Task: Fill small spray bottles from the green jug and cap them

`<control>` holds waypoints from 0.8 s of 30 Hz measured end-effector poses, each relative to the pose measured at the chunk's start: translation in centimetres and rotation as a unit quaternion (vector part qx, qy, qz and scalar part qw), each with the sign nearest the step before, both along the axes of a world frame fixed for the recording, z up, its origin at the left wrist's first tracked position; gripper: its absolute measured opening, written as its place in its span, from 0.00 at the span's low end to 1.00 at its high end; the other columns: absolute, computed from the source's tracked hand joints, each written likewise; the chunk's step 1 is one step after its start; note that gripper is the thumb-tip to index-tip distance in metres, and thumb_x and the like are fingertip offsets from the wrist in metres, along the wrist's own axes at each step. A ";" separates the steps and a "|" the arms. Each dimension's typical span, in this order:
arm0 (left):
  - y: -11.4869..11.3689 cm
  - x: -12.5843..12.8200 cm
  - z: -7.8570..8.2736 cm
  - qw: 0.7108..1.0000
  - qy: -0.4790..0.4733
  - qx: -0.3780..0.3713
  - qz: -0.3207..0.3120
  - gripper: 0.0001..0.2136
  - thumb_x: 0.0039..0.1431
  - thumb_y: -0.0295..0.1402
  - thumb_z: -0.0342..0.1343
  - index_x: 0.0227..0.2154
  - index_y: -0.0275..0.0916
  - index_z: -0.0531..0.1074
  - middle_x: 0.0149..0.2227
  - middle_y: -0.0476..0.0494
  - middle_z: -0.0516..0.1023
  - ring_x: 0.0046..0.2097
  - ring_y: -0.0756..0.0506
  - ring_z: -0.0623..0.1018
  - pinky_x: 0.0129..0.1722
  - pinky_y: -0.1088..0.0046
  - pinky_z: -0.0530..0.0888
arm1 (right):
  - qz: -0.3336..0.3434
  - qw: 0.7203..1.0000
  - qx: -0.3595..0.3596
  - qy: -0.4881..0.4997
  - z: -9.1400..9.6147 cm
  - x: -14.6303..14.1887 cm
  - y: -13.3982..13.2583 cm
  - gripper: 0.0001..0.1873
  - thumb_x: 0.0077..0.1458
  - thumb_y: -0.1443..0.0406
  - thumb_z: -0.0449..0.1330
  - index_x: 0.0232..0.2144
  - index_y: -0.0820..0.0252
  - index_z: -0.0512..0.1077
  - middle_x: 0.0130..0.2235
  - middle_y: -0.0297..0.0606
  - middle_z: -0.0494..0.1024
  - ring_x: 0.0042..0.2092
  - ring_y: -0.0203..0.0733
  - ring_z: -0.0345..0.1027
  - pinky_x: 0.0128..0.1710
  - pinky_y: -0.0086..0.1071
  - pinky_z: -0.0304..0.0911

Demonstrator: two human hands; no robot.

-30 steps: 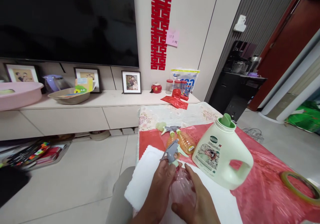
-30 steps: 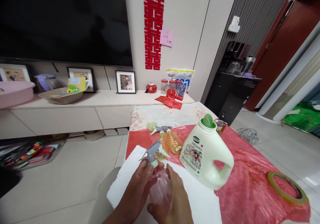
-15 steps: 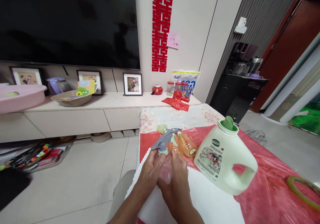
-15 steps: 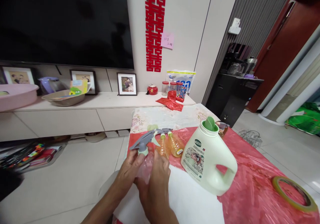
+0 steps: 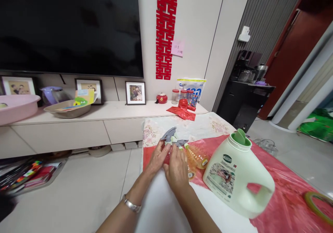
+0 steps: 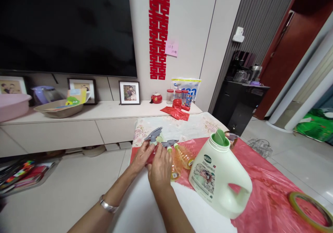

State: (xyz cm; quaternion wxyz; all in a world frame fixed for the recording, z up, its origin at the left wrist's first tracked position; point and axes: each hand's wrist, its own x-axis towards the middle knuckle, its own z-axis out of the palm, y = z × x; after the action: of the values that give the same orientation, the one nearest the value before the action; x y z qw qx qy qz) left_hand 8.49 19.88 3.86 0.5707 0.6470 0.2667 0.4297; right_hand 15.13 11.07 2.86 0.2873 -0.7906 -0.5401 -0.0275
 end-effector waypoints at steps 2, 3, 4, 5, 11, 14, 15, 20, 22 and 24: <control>0.6 0.6 -0.8 1.000 0.007 0.003 -0.004 0.26 0.55 0.53 0.58 0.48 0.38 0.72 0.53 0.36 0.78 0.58 0.36 0.73 0.61 0.58 0.66 | -0.016 1.000 -0.007 -0.007 -0.5 0.4 0.1 0.40 0.52 0.72 0.61 0.65 0.76 0.54 0.59 0.61 0.68 0.60 0.65 0.58 0.59 0.58 0.53; 0.8 0.9 -1.2 1.000 0.010 0.004 -0.006 0.26 0.55 0.53 0.58 0.48 0.38 0.72 0.52 0.36 0.78 0.57 0.36 0.74 0.61 0.58 0.66 | -0.021 1.000 -0.009 -0.011 -0.8 0.5 0.0 0.40 0.52 0.71 0.61 0.65 0.75 0.54 0.59 0.61 0.68 0.60 0.66 0.58 0.58 0.59 0.54; 1.0 1.1 -1.5 1.000 0.012 0.006 -0.008 0.26 0.55 0.53 0.59 0.48 0.38 0.72 0.52 0.37 0.78 0.57 0.36 0.74 0.61 0.58 0.66 | -0.024 1.000 -0.010 -0.015 -1.0 0.7 -0.2 0.39 0.53 0.70 0.60 0.66 0.74 0.55 0.60 0.61 0.67 0.61 0.67 0.58 0.58 0.60 0.53; 1.1 1.2 -1.8 1.000 0.014 0.007 -0.011 0.26 0.54 0.52 0.59 0.49 0.38 0.72 0.52 0.37 0.78 0.58 0.36 0.74 0.61 0.58 0.66 | -0.024 0.999 -0.010 -0.020 -1.2 0.8 -0.4 0.39 0.53 0.70 0.60 0.66 0.73 0.54 0.61 0.61 0.66 0.62 0.66 0.57 0.58 0.60 0.53; 1.4 1.0 -2.7 1.000 0.024 0.007 -0.017 0.29 0.48 0.46 0.68 0.52 0.38 0.73 0.57 0.36 0.77 0.60 0.35 0.73 0.64 0.55 0.64 | -0.001 0.999 -0.015 -0.047 -1.9 1.1 -3.2 0.38 0.54 0.71 0.55 0.67 0.69 0.56 0.66 0.55 0.61 0.67 0.63 0.52 0.62 0.60 0.49; 1.3 0.9 -2.8 1.000 0.024 0.007 -0.016 0.30 0.46 0.44 0.69 0.52 0.39 0.74 0.57 0.38 0.77 0.61 0.35 0.72 0.65 0.55 0.62 | 0.010 0.998 -0.003 -0.065 -2.8 1.3 -5.2 0.38 0.52 0.72 0.54 0.66 0.65 0.59 0.65 0.51 0.63 0.64 0.62 0.57 0.61 0.61 0.50; 1.2 0.9 -2.8 1.000 0.023 0.007 -0.016 0.30 0.46 0.44 0.69 0.52 0.39 0.73 0.57 0.38 0.77 0.62 0.35 0.72 0.65 0.55 0.62 | 0.013 0.997 0.009 -0.074 -3.2 1.5 -6.0 0.37 0.51 0.73 0.54 0.65 0.63 0.60 0.65 0.50 0.64 0.64 0.62 0.58 0.61 0.61 0.50; 1.0 0.7 -2.6 0.999 0.029 0.017 -0.021 0.31 0.46 0.42 0.69 0.55 0.38 0.72 0.58 0.37 0.76 0.63 0.35 0.71 0.66 0.54 0.61 | 0.036 0.991 0.060 -0.110 -4.7 2.9 -10.5 0.33 0.55 0.72 0.52 0.63 0.59 0.63 0.62 0.45 0.69 0.62 0.57 0.61 0.60 0.57 0.54; 0.9 0.3 -2.6 0.999 0.039 0.024 -0.021 0.33 0.47 0.42 0.69 0.57 0.39 0.70 0.60 0.36 0.74 0.64 0.35 0.70 0.66 0.54 0.61 | 0.042 0.991 0.067 -0.112 -4.6 3.6 -12.5 0.30 0.56 0.71 0.51 0.62 0.57 0.65 0.61 0.44 0.70 0.61 0.55 0.63 0.58 0.54 0.57; 0.8 -0.2 -2.7 0.998 0.051 0.031 -0.020 0.33 0.48 0.43 0.68 0.58 0.39 0.69 0.62 0.36 0.72 0.65 0.35 0.68 0.66 0.55 0.60 | 0.041 0.992 0.073 -0.092 -4.1 4.4 -14.7 0.26 0.58 0.69 0.53 0.58 0.55 0.69 0.58 0.43 0.73 0.58 0.54 0.67 0.56 0.52 0.60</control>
State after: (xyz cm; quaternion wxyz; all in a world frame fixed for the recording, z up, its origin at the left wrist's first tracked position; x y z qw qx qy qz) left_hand 8.32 20.68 1.19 0.5446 0.6907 0.2688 0.3925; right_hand 19.56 -3.62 -1.28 0.2943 -0.7385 -0.5931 -0.1276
